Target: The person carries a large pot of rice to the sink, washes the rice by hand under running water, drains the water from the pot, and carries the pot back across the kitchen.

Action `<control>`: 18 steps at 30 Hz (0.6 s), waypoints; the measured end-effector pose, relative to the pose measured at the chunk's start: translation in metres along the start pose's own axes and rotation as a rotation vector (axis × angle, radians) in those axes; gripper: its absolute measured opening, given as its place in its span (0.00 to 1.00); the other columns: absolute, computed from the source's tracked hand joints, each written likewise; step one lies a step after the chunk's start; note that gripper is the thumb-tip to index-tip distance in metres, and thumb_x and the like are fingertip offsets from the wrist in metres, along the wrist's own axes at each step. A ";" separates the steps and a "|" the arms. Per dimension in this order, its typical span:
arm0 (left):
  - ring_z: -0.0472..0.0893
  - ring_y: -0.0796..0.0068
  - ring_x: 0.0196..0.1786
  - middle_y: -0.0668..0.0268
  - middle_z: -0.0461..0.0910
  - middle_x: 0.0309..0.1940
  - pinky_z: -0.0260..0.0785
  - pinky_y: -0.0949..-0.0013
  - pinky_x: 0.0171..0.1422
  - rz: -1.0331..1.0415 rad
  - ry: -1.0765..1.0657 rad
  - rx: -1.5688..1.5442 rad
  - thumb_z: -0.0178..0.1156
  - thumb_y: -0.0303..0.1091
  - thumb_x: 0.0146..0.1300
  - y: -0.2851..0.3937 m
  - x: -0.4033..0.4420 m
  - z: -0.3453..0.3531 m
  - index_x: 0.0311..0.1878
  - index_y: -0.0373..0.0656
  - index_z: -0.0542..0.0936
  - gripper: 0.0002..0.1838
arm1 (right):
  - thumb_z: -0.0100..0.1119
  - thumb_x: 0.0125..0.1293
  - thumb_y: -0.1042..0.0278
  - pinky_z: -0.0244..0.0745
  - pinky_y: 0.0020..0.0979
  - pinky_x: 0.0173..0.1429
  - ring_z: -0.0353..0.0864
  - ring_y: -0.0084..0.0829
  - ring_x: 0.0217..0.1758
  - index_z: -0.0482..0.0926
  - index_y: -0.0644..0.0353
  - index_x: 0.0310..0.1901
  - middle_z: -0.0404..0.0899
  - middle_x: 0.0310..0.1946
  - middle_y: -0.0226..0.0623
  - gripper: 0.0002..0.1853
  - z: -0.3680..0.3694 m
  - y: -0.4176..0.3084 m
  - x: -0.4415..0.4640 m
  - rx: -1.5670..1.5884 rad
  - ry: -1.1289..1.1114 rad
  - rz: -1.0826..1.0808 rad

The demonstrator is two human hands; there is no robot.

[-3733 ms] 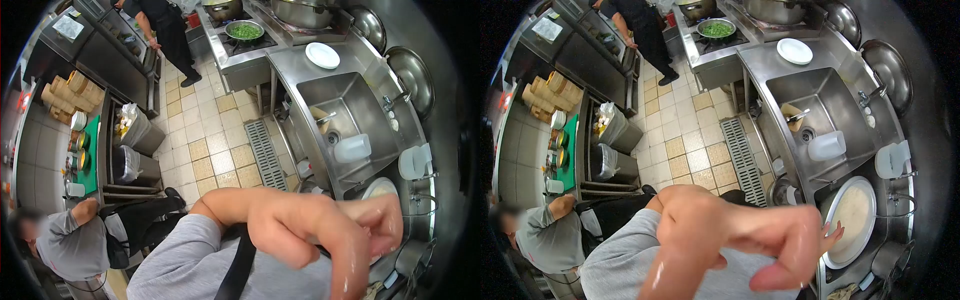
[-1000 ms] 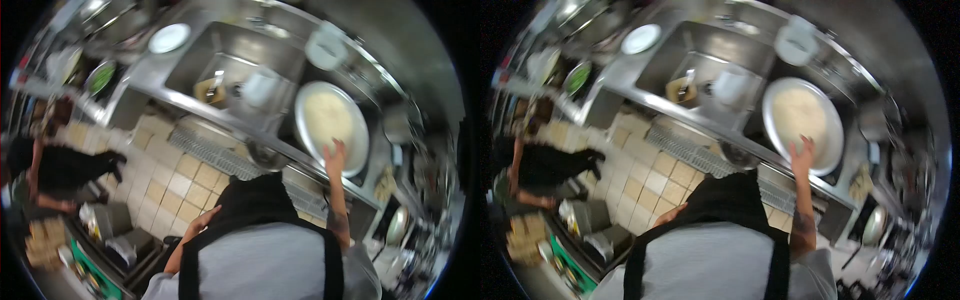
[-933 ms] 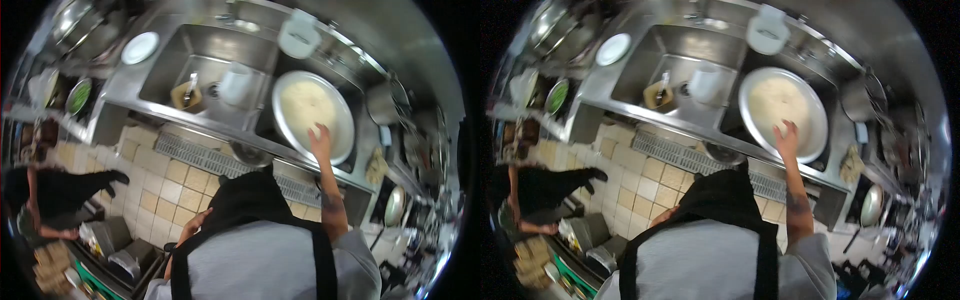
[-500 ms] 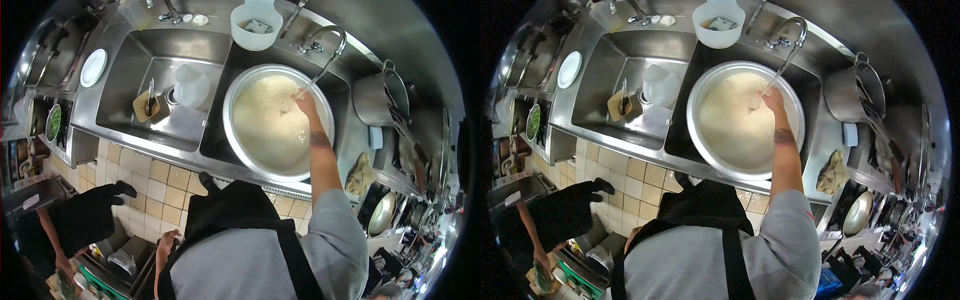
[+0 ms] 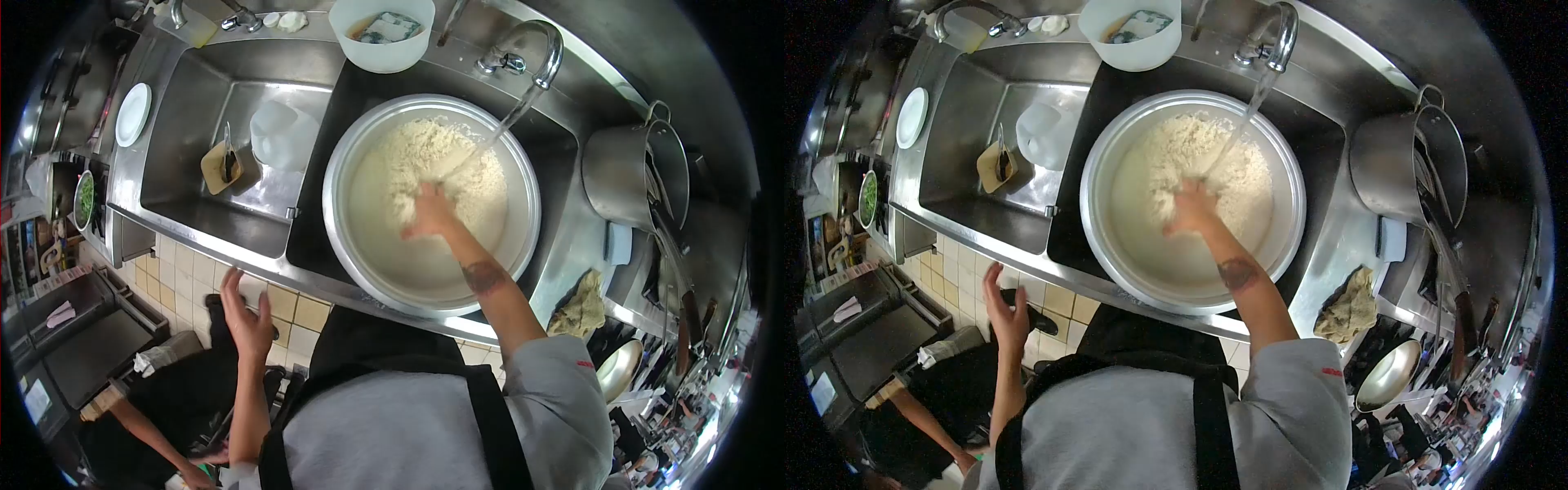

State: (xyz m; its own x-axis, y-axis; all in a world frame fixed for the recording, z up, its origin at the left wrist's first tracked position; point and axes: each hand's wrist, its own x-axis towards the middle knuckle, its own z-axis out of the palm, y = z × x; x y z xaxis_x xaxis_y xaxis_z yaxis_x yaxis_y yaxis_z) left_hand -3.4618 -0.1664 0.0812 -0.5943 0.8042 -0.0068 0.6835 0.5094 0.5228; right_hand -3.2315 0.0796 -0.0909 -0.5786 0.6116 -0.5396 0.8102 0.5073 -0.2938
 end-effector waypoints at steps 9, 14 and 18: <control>0.56 0.53 0.64 0.53 0.60 0.57 0.51 0.54 0.65 0.677 -0.456 -0.140 0.57 0.29 0.49 0.097 0.120 0.139 0.52 0.40 0.65 0.25 | 0.58 0.47 0.64 0.67 0.41 0.49 0.73 0.44 0.44 0.77 0.56 0.41 0.75 0.41 0.42 0.17 0.080 0.060 -0.006 0.123 0.121 -0.087; 0.54 0.60 0.66 0.59 0.60 0.59 0.51 0.53 0.65 0.939 -0.528 0.188 0.53 0.30 0.53 0.112 0.173 0.256 0.55 0.42 0.65 0.23 | 0.59 0.45 0.60 0.68 0.41 0.47 0.77 0.43 0.37 0.78 0.58 0.37 0.78 0.31 0.44 0.16 -0.027 0.037 -0.008 0.256 0.154 0.253; 0.57 0.63 0.65 0.63 0.61 0.60 0.53 0.55 0.64 1.254 -0.368 0.323 0.50 0.30 0.55 0.131 0.217 0.315 0.56 0.45 0.65 0.22 | 0.61 0.45 0.55 0.66 0.41 0.51 0.73 0.42 0.46 0.77 0.58 0.42 0.75 0.40 0.45 0.22 -0.039 0.069 0.040 -0.035 0.181 0.055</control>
State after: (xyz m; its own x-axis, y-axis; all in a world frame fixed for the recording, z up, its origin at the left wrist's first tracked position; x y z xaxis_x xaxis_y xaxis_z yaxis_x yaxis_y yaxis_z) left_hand -3.3678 0.1711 -0.1208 0.6133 0.7866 0.0709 0.7772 -0.6171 0.1232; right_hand -3.2020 0.1622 -0.1021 -0.5439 0.7363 -0.4025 0.8389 0.4894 -0.2383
